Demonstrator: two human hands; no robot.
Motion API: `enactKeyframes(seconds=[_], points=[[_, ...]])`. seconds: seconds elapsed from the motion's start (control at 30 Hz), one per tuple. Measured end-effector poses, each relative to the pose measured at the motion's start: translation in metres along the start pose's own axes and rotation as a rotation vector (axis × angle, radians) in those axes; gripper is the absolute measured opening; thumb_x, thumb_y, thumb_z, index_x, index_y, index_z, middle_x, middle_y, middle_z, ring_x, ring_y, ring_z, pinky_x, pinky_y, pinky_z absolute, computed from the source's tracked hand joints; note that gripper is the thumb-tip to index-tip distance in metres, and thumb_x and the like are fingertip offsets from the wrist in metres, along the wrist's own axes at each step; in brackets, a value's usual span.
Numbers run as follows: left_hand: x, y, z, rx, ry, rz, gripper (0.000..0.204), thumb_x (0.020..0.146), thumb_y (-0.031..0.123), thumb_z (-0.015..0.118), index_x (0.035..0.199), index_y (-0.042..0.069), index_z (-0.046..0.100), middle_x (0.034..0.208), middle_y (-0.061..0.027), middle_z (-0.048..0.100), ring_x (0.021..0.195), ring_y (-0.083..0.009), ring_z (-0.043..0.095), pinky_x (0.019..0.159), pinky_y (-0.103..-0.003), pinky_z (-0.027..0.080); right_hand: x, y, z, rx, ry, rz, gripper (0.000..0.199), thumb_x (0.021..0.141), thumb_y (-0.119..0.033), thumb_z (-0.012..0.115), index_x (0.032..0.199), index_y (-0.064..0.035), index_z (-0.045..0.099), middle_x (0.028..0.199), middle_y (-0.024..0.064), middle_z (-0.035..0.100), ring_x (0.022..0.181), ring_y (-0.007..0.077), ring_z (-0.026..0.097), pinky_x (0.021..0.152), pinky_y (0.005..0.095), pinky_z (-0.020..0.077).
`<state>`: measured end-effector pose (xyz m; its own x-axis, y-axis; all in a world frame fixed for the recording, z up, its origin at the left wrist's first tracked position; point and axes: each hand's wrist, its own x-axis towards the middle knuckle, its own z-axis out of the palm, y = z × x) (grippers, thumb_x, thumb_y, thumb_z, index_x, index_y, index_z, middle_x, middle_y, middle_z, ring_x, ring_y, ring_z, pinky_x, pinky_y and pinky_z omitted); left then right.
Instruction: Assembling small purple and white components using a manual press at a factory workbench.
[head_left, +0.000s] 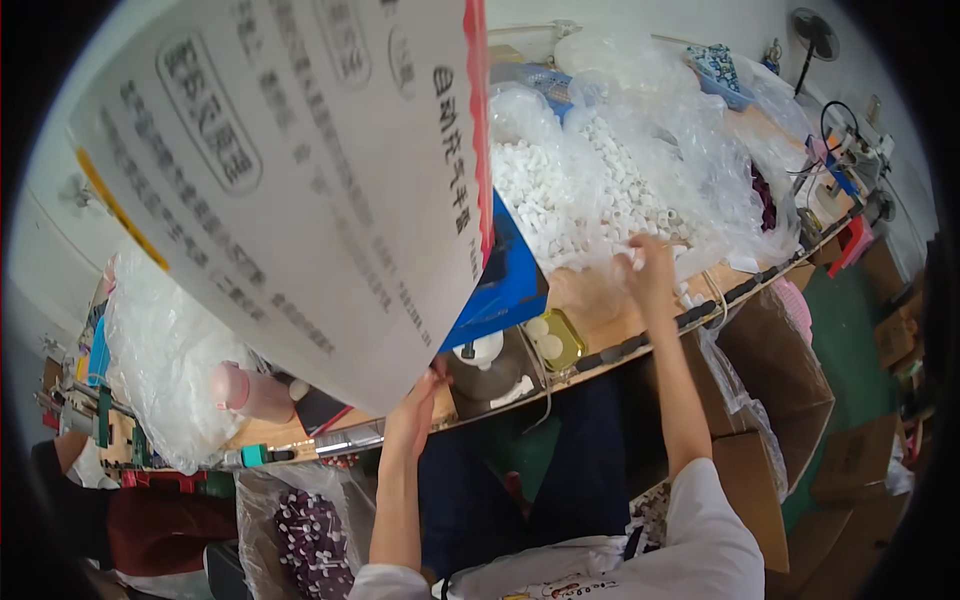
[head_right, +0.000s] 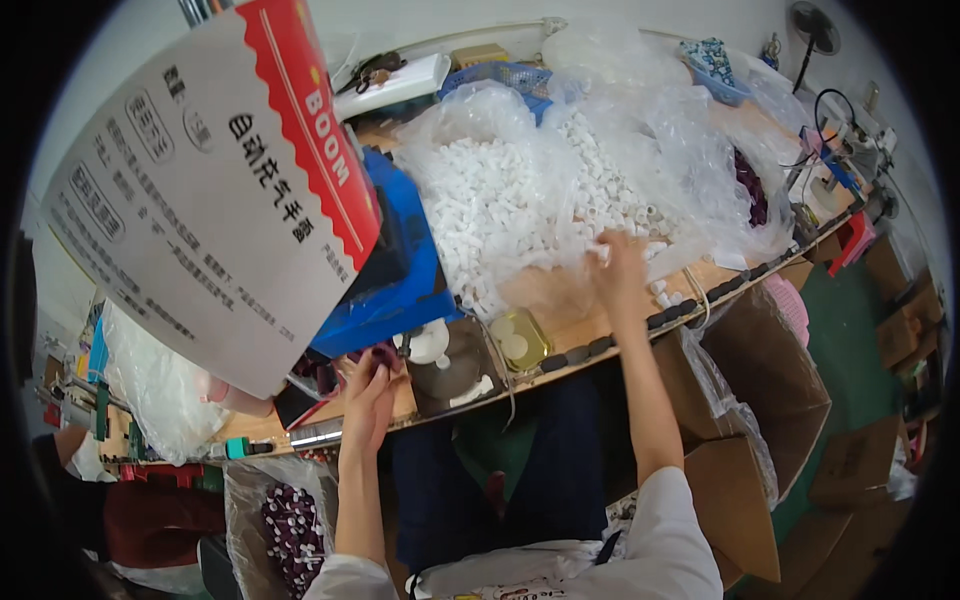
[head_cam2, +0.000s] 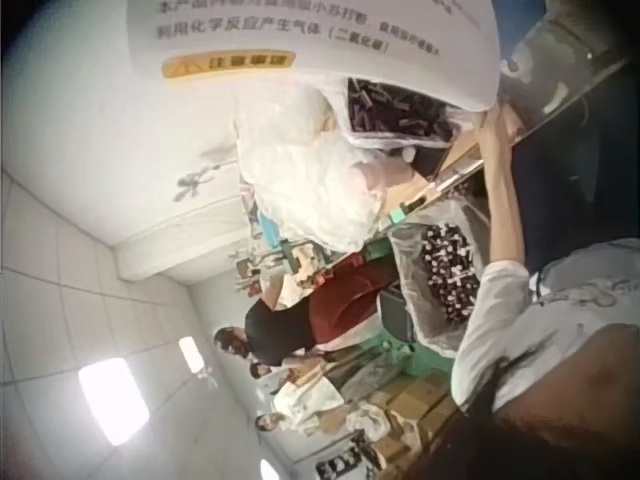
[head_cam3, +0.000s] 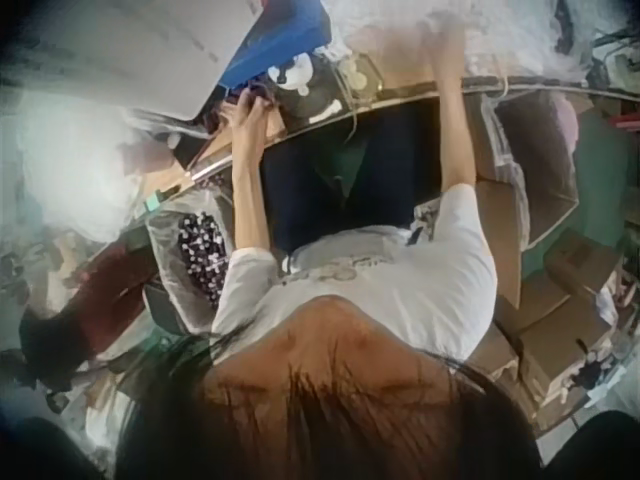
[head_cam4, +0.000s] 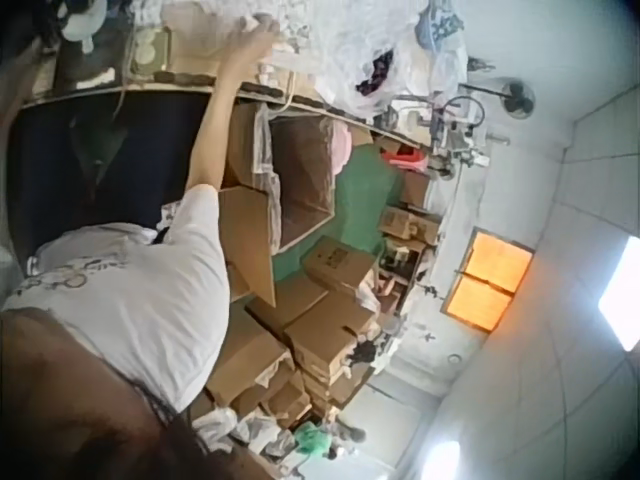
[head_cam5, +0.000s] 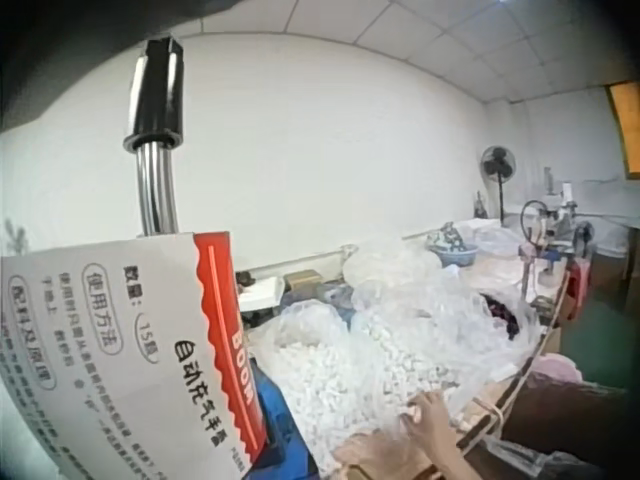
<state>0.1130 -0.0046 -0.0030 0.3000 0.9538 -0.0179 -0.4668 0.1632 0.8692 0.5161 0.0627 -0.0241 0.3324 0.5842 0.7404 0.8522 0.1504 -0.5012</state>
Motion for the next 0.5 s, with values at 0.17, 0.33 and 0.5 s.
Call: enactKeyframes(seconds=[0.17, 0.33, 0.5], points=[[0.024, -0.029, 0.029, 0.173, 0.055, 0.190, 0.041, 0.095, 0.014, 0.068, 0.131, -0.003, 0.056, 0.128, -0.0092, 0.061, 0.121, -0.0181, 0.053, 0.107, -0.034, 0.037, -0.007, 0.064, 0.005, -0.163, -0.213, 0.053, 0.024, 0.075, -0.009, 0.072, 0.094, -0.0003, 0.063, 0.085, 0.0206, 0.063, 0.078, 0.0395, 0.060, 0.069, 0.0472, 0.0489], [0.018, -0.036, 0.026, 0.492, 0.076, 0.359, 0.041, 0.084, 0.016, 0.081, 0.117, -0.003, 0.067, 0.115, -0.0080, 0.069, 0.115, -0.0191, 0.059, 0.104, -0.034, 0.041, -0.012, 0.044, 0.005, -0.048, -0.221, 0.200, 0.014, 0.076, -0.007, 0.070, 0.082, 0.0013, 0.062, 0.087, 0.0195, 0.063, 0.080, 0.0390, 0.061, 0.070, 0.0476, 0.0485], [0.017, -0.018, 0.039, 1.034, 0.204, 0.472, 0.031, 0.073, 0.015, 0.085, 0.100, 0.002, 0.074, 0.093, -0.0116, 0.072, 0.089, -0.0254, 0.064, 0.085, -0.037, 0.047, -0.017, 0.036, -0.010, -0.285, -0.273, -0.079, 0.010, 0.079, -0.005, 0.067, 0.085, -0.0011, 0.060, 0.087, 0.0171, 0.062, 0.083, 0.0376, 0.061, 0.073, 0.0482, 0.0469]])
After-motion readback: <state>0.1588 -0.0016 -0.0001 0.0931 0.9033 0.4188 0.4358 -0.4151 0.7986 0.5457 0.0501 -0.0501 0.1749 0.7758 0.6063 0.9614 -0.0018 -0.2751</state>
